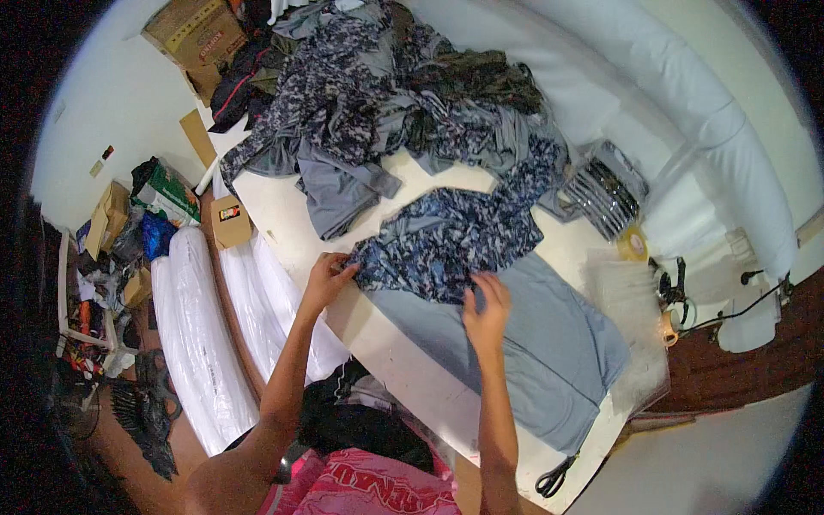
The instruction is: The recorder trims the edge of a camouflage garment with scissors and then folds it on a table.
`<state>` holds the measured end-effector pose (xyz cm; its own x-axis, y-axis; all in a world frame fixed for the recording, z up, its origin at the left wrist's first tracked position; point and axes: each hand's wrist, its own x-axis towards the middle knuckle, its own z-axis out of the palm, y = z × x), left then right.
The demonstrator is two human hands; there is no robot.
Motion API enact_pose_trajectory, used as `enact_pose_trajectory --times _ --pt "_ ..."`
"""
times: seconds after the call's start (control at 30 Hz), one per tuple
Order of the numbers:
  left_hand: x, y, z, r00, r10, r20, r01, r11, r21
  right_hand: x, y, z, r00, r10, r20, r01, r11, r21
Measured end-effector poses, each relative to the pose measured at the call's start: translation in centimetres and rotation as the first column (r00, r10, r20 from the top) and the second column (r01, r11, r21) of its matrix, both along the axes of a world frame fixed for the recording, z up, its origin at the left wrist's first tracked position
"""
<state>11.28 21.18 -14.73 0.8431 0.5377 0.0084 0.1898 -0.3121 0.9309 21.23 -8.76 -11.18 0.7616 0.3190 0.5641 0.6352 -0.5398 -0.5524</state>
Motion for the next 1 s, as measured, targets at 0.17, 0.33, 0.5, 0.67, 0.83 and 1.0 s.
enact_pose_trajectory --times 0.17,0.33,0.5,0.67,0.83,1.0 --pt "1.9 -0.2 -1.5 0.998 -0.021 0.059 0.008 0.976 0.217 8.6 10.0 -0.7 0.941 0.333 0.059 -0.307 0.915 -0.263" --pt "2.0 -0.2 -0.8 0.999 0.036 0.029 -0.044 0.944 0.327 12.0 12.8 -2.2 0.913 0.404 -0.059 -0.379 0.785 -0.490" --pt "1.9 0.5 -1.0 0.990 0.090 0.110 -0.132 0.870 0.475 14.4 11.7 -1.9 0.917 0.328 -0.227 -0.373 0.906 -0.198" --pt "1.7 0.2 -1.4 0.948 0.247 0.199 -0.317 0.722 0.615 14.9 10.8 -1.3 0.939 0.274 -0.206 -0.302 0.946 -0.117" --pt "1.5 -3.5 -0.6 0.916 0.026 0.401 -0.245 0.828 0.504 14.4 9.7 -0.9 0.912 0.399 -0.098 -0.411 0.875 -0.256" --pt "1.6 -13.3 0.4 0.873 -0.373 0.314 0.102 0.770 0.630 15.4 8.3 -2.3 0.945 0.320 -0.062 -0.324 0.901 -0.288"
